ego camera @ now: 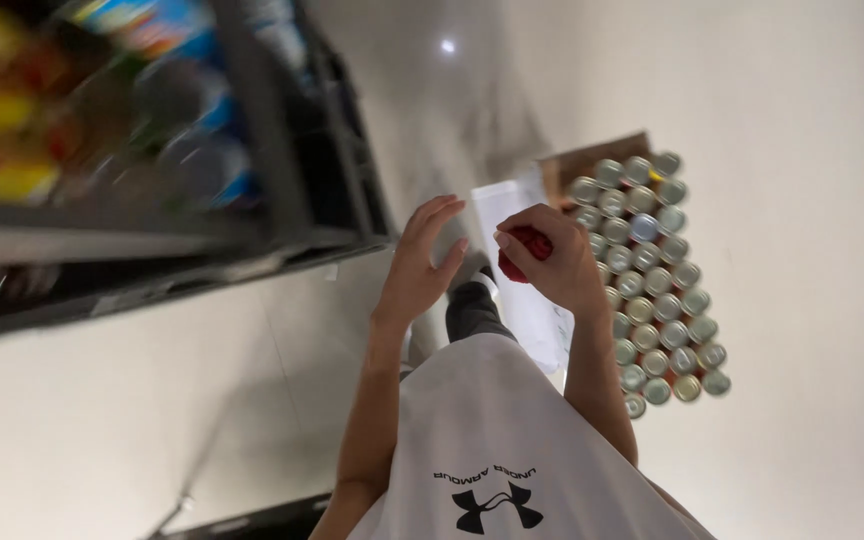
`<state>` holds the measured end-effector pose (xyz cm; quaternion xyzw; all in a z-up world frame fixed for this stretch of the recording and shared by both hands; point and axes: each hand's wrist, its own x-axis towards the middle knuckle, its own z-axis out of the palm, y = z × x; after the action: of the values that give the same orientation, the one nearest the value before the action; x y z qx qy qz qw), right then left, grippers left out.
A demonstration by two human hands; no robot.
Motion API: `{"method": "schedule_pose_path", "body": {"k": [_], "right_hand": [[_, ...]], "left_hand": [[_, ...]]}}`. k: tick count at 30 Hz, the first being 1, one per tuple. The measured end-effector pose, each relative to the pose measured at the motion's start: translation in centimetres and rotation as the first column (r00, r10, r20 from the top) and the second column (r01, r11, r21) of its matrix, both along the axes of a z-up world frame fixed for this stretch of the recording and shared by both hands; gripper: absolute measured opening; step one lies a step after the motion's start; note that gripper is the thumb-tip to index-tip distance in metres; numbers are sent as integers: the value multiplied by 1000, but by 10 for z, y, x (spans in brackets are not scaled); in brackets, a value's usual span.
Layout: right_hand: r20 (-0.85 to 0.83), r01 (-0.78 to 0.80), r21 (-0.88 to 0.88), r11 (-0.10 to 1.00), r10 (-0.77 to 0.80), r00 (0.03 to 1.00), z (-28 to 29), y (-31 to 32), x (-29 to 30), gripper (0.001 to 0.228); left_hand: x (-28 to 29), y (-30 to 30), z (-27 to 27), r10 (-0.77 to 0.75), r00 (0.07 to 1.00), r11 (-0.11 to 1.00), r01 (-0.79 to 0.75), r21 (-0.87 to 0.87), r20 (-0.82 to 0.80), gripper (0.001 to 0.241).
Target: Moving canned goods from a cardboard tray on the floor to a grocery store shelf and occasionally wiping the shelf edge.
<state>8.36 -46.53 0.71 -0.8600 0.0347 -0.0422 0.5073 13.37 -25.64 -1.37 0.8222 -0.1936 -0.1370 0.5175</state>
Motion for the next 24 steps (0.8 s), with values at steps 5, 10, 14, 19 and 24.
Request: {"method": "schedule_pose_path", "body": {"k": [5, 10, 14, 19, 24], "right_hand": [[27, -260, 57, 964, 259, 965, 24, 118, -9, 17], [110, -532, -27, 847, 531, 840, 52, 243, -48, 17], [96, -667, 21, 745, 662, 743, 67, 345, -74, 16], [135, -828, -14, 560, 822, 554, 83, 453, -102, 17], [146, -902, -104, 419, 903, 403, 97, 546, -114, 19]], "left_hand": [[-70, 128, 24, 267, 958, 963, -262, -56, 105, 46], [-170, 251, 48, 552, 819, 833, -538, -128, 154, 45], [-239, 337, 71, 717, 662, 697, -685, -211, 219, 42], [-307, 414, 91, 860, 454, 505, -822, -264, 234, 40], [-344, 480, 95, 940, 259, 321, -890, -323, 221, 38]]}}
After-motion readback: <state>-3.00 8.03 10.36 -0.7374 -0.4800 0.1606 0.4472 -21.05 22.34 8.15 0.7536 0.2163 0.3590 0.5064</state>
